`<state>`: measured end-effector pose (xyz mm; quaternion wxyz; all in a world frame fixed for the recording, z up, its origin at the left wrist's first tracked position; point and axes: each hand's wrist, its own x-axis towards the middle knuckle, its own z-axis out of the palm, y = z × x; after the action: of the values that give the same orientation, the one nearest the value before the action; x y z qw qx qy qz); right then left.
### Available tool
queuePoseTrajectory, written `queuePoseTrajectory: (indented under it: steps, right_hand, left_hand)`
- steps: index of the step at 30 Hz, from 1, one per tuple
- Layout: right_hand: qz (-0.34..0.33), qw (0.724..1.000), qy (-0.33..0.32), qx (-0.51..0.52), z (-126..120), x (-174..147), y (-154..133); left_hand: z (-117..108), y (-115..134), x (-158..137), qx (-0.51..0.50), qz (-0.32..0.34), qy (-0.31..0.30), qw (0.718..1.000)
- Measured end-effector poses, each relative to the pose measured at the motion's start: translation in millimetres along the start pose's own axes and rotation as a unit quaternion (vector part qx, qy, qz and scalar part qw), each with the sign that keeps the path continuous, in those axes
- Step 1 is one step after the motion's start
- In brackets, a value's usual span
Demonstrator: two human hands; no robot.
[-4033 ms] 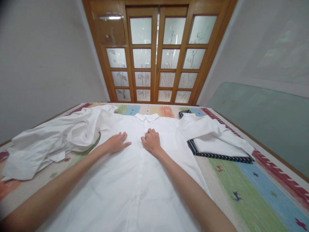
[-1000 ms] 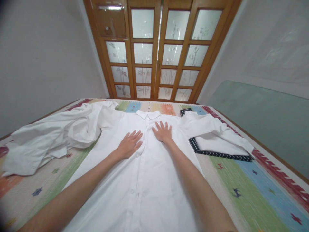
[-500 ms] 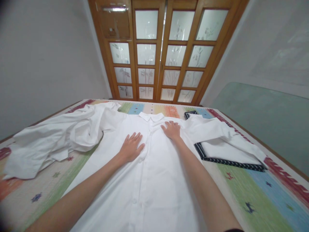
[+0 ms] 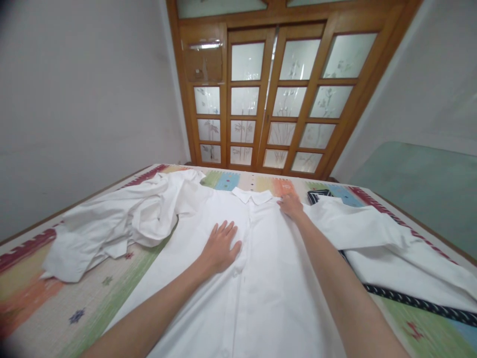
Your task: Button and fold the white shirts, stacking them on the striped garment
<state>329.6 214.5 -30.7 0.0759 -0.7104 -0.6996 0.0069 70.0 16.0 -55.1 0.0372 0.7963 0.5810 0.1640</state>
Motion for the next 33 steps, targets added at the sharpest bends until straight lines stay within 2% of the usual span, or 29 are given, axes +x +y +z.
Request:
queuePoseTrajectory:
  steps: [6, 11, 17, 21, 27, 30, 33]
  right_hand:
    - [-0.012, 1.0, -0.009, -0.023, -4, 18, 2]
    - [-0.013, 0.996, 0.026, -0.081, -5, 20, -2]
    - [-0.015, 0.994, 0.062, -0.085, 0, 22, -2]
    - [-0.001, 0.993, 0.092, -0.071, 4, 17, 1]
    - [-0.026, 0.987, 0.151, -0.043, 8, -1, 4]
    - [-0.053, 0.99, 0.129, -0.032, 15, -12, 5]
    - [-0.094, 0.993, 0.059, -0.037, 26, -29, 5]
  left_hand:
    - [0, 1, 1, -0.007, -0.003, 0.008, 1.0]
    - [-1, 2, -1, 0.009, -0.006, 0.016, 1.0]
    - [0, 2, -2, 0.027, -0.009, 0.023, 0.999]
    - [-1, 2, -2, 0.033, -0.034, 0.006, 0.999]
    - [0, 1, 3, 0.042, -0.063, -0.018, 0.997]
    - [1, -1, 7, 0.036, -0.072, -0.04, 0.996]
    - [1, -3, 13, 0.035, -0.081, -0.061, 0.994]
